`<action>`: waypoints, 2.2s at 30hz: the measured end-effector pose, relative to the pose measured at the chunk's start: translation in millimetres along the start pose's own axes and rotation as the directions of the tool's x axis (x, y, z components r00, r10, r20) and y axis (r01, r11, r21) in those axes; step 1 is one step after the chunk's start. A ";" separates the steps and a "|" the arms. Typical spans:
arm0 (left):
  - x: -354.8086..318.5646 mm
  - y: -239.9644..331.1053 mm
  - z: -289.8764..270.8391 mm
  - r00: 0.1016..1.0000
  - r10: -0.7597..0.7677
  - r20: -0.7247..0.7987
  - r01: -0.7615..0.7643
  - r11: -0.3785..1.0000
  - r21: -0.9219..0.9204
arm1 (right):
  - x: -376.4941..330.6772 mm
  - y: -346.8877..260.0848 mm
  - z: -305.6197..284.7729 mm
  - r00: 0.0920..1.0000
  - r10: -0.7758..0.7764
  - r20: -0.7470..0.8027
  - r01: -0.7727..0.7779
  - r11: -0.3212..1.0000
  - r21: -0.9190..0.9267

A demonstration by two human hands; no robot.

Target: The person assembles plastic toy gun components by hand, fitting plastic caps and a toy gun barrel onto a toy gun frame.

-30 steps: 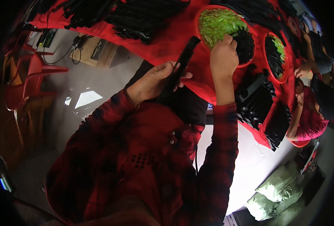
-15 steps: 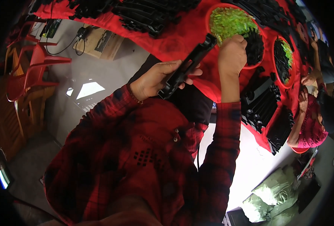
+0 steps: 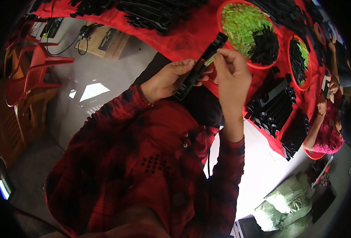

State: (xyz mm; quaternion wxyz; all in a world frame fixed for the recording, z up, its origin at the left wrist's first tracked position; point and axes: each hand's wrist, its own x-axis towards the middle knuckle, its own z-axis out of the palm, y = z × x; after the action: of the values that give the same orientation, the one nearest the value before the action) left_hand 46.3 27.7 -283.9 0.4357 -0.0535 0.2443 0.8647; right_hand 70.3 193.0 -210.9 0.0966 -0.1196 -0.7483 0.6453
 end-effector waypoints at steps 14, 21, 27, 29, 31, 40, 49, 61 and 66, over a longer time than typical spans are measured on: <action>13.3 -19.9 -17.6 0.996 0.045 -0.080 -0.042 0.998 0.039 | -14.9 40.8 20.3 0.945 -0.323 -0.048 0.256 0.823 -0.507; 13.2 -22.6 -17.4 0.996 0.020 -0.092 -0.015 0.998 0.053 | -15.3 44.0 16.4 0.942 -0.336 0.003 0.271 0.754 -0.599; 8.6 -21.7 -13.3 0.995 0.052 -0.089 -0.049 0.998 0.040 | -19.9 39.0 16.4 0.878 -0.431 0.207 0.414 0.468 -0.781; 10.7 -25.0 -18.1 0.991 0.089 -0.103 -0.081 0.994 0.078 | -21.7 35.4 16.0 0.839 -0.448 0.307 0.467 0.304 -0.831; 8.2 -24.4 -12.7 0.989 0.100 -0.106 -0.090 0.991 0.099 | -23.2 33.9 16.6 0.835 -0.409 0.368 0.479 0.212 -0.852; 9.0 -20.0 -13.5 0.995 0.061 -0.080 -0.056 0.997 0.060 | -22.1 45.6 20.2 0.921 -0.384 0.061 0.315 0.644 -0.697; 12.8 -19.5 -19.3 0.996 0.029 -0.082 -0.022 0.996 0.088 | -10.3 34.3 10.8 0.953 -0.295 0.062 0.271 0.748 -0.606; 13.7 -24.3 -24.6 0.998 0.040 -0.043 -0.036 0.996 0.080 | -11.8 28.9 8.0 0.854 -0.421 0.306 0.480 0.411 -0.775; 10.6 -25.9 -19.9 0.997 0.068 -0.022 -0.065 0.994 0.091 | -15.3 26.0 11.5 0.809 -0.449 0.380 0.527 0.267 -0.807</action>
State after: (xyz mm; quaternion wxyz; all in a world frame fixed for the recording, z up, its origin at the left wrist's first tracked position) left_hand 57.5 39.1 -314.3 0.4055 -0.0365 0.2904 0.8660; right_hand 82.8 181.2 -238.2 0.1844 0.1082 -0.9720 0.0976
